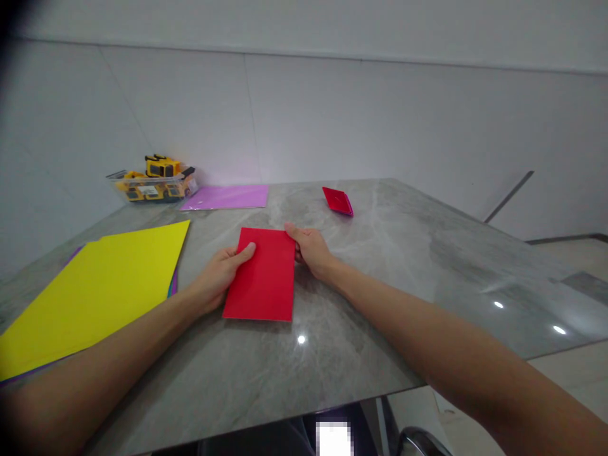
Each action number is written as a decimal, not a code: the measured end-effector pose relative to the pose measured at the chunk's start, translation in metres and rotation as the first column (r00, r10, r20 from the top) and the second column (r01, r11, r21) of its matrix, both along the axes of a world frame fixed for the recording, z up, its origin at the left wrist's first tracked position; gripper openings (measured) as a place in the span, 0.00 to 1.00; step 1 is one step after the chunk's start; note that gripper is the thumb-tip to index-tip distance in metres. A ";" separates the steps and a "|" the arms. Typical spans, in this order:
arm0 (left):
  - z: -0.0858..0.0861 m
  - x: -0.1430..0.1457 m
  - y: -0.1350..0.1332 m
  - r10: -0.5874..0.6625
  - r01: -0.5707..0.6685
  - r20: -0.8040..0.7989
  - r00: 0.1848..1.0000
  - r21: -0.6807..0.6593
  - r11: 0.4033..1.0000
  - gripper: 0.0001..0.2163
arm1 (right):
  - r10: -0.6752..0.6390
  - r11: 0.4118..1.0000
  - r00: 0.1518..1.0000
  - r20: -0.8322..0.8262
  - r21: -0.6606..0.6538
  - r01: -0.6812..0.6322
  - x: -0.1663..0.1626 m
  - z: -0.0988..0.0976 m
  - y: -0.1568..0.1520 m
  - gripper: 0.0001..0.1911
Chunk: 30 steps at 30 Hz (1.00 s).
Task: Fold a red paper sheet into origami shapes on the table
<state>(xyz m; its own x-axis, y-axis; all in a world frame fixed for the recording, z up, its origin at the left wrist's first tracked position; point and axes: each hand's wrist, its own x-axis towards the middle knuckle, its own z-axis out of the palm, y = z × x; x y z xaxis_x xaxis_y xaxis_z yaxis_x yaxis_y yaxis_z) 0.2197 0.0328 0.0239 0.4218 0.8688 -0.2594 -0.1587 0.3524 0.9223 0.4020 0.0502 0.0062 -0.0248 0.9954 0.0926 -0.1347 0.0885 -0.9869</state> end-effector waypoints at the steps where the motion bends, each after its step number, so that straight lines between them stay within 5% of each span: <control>1: -0.002 0.002 0.000 0.024 -0.025 0.022 0.999 0.015 1.000 0.10 | -0.006 1.000 1.000 -0.006 -0.005 0.006 -0.001 -0.001 0.001 0.27; 9: 0.013 -0.019 0.012 -0.014 0.055 -0.180 0.984 0.222 0.974 0.14 | 0.183 0.980 0.961 0.205 0.042 -0.195 0.002 -0.003 -0.001 0.31; 15: 0.010 -0.020 0.016 0.043 0.239 -0.460 0.887 0.535 0.810 0.16 | 0.254 0.961 0.937 0.241 0.042 -0.272 -0.010 0.003 -0.012 0.32; 20: 0.011 -0.022 0.019 0.167 0.191 -0.488 0.857 0.600 0.777 0.16 | 0.260 0.961 0.953 0.158 0.053 -0.271 -0.015 0.004 -0.015 0.31; 23: 0.015 -0.023 0.014 0.311 0.238 -0.580 0.753 0.681 0.693 0.15 | 0.255 0.956 0.933 0.253 0.078 -0.283 -0.015 0.001 -0.017 0.31; 26: 0.016 -0.019 0.005 0.488 0.457 -0.697 0.525 0.715 0.529 0.16 | 0.235 0.946 0.883 0.406 0.113 -0.303 -0.018 -0.001 -0.020 0.29; 30: 0.010 -0.011 0.001 0.459 0.527 -0.742 0.490 0.671 0.521 0.15 | 0.214 0.931 0.813 0.542 0.138 -0.337 -0.025 0.003 -0.024 0.27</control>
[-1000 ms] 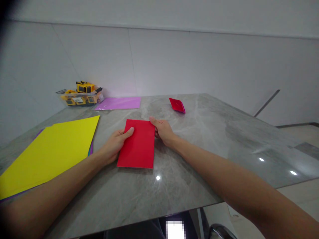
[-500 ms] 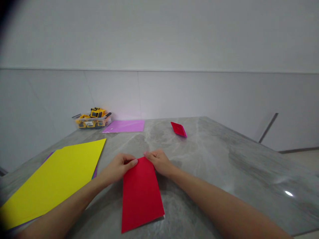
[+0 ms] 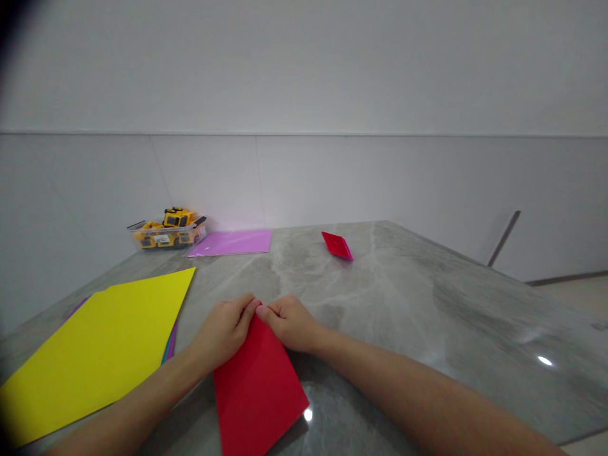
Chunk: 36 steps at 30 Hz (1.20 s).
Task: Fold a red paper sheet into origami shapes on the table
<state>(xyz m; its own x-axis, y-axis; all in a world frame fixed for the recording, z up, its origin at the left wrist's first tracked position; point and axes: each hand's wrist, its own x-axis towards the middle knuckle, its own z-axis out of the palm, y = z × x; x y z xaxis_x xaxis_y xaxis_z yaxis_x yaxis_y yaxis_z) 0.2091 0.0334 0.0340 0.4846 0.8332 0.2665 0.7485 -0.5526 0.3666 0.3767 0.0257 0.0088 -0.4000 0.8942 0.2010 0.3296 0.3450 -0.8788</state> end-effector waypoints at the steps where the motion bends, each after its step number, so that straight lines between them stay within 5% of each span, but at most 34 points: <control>1: -0.001 0.001 0.001 0.005 -0.005 0.008 1.000 -0.018 1.000 0.14 | -0.002 1.000 1.000 0.011 0.002 0.002 -0.002 0.001 0.000 0.27; 12: -0.005 0.002 0.010 0.000 -0.001 0.075 0.997 0.007 1.000 0.17 | 0.113 0.993 0.990 0.089 -0.022 -0.112 -0.009 0.008 -0.005 0.24; 20: -0.001 0.009 0.025 0.146 -0.133 -0.061 0.987 0.178 0.975 0.23 | 0.080 0.996 0.995 0.062 -0.030 -0.078 -0.012 0.014 -0.003 0.22; 36: 0.004 -0.006 0.045 0.373 -0.322 -0.110 0.921 0.322 0.890 0.24 | 0.194 0.927 0.968 -0.157 -0.294 -0.233 -0.018 0.006 -0.006 0.21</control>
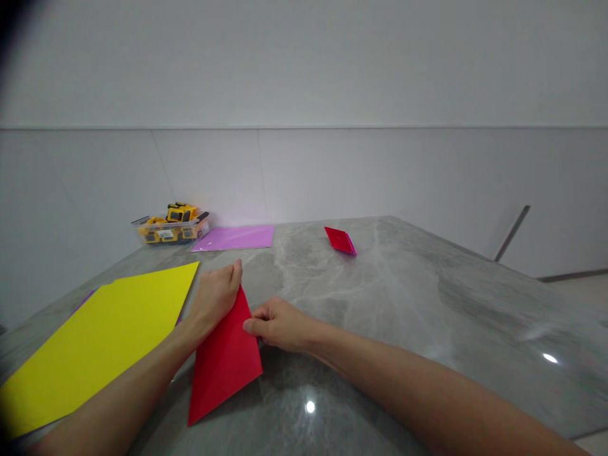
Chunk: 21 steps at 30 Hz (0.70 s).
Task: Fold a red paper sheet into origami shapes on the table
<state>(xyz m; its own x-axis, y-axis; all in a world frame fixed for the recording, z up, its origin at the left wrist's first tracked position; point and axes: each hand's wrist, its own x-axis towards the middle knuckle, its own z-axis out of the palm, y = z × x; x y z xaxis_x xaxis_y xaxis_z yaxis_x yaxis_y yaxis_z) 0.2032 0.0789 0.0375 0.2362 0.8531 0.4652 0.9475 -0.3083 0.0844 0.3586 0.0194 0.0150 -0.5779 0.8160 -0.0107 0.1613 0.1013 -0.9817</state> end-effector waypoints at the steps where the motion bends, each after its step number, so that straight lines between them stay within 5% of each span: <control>1: -0.001 -0.002 0.002 0.010 -0.010 0.005 1.000 0.007 1.000 0.24 | 0.021 1.000 1.000 -0.010 -0.002 -0.021 0.000 0.001 -0.001 0.21; 5: 0.002 -0.028 0.020 0.096 -0.099 0.051 0.994 0.049 0.994 0.24 | 0.113 0.993 0.990 0.089 0.004 -0.114 0.003 0.005 -0.016 0.16; 8: 0.013 -0.062 0.036 0.235 -0.249 0.137 0.962 0.093 0.964 0.27 | 0.304 0.953 0.933 0.193 -0.076 -0.294 0.007 0.008 -0.027 0.11; 10: 0.018 -0.076 0.040 0.268 -0.290 0.181 0.946 0.108 0.951 0.28 | 0.287 0.957 0.941 0.178 -0.094 -0.274 0.011 0.008 -0.025 0.11; 14: 0.014 -0.057 0.025 0.134 -0.156 0.200 0.971 0.100 0.983 0.27 | -0.083 0.996 0.996 -0.025 0.022 0.083 0.015 0.004 -0.010 0.18; 19: -0.001 -0.015 -0.008 -0.107 0.098 0.199 0.974 0.052 0.994 0.23 | 0.052 0.995 0.998 0.039 0.088 -0.056 0.006 0.002 -0.014 0.16; 21: 0.000 -0.013 -0.014 -0.086 0.073 0.243 0.966 0.064 0.995 0.21 | 0.006 0.997 1.000 0.023 0.079 -0.007 0.004 0.000 -0.015 0.16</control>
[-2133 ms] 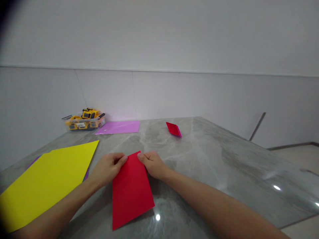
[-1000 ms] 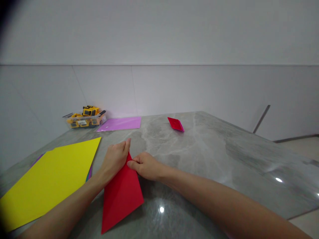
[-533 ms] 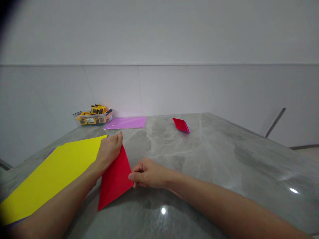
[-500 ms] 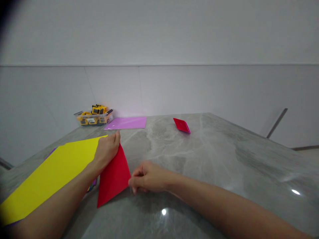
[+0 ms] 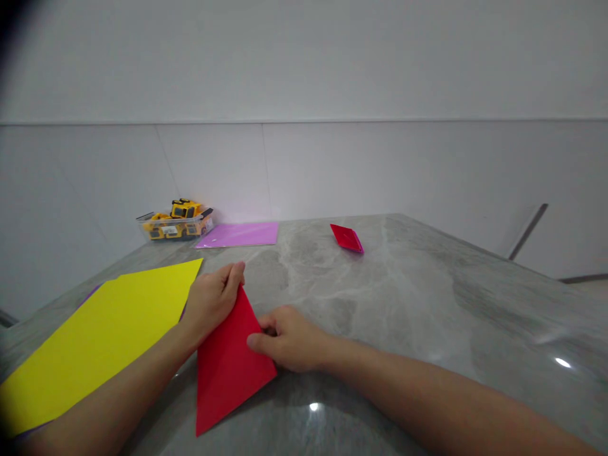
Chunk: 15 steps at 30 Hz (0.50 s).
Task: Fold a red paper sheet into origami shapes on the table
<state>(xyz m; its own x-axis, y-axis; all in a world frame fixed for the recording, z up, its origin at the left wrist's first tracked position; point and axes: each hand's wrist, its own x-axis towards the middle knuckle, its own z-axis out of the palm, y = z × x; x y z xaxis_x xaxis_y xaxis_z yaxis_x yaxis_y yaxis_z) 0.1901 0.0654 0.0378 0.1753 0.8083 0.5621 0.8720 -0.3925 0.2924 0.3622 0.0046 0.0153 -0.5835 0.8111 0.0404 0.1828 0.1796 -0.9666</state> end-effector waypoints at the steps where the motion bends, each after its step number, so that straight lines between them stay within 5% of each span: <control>1: 0.001 -0.001 0.000 0.032 -0.032 0.056 0.998 0.008 0.999 0.19 | -0.070 0.997 0.997 -0.044 -0.011 0.070 0.000 -0.002 0.002 0.17; 4: 0.001 -0.005 0.003 0.069 -0.054 0.369 0.927 -0.052 0.997 0.18 | -0.297 0.955 0.938 -0.177 -0.048 0.293 0.004 -0.007 0.012 0.20; 6: -0.004 -0.002 0.004 0.055 0.083 0.591 0.805 -0.204 0.975 0.20 | -0.370 0.929 0.912 -0.176 -0.049 0.367 0.007 -0.010 0.017 0.21; 9: -0.014 0.006 0.003 0.095 0.336 0.737 0.669 -0.414 0.846 0.19 | -0.380 0.925 0.918 -0.113 -0.048 0.377 0.008 -0.011 0.019 0.20; 11: -0.018 0.009 0.002 0.070 0.357 0.726 0.684 -0.416 0.836 0.19 | -0.335 0.940 0.937 -0.100 -0.106 0.325 0.008 -0.010 0.017 0.18; 15: -0.014 0.004 0.002 -0.024 0.155 0.543 0.839 -0.196 0.968 0.17 | -0.207 0.940 0.966 -0.157 -0.305 0.152 0.010 -0.004 0.015 0.16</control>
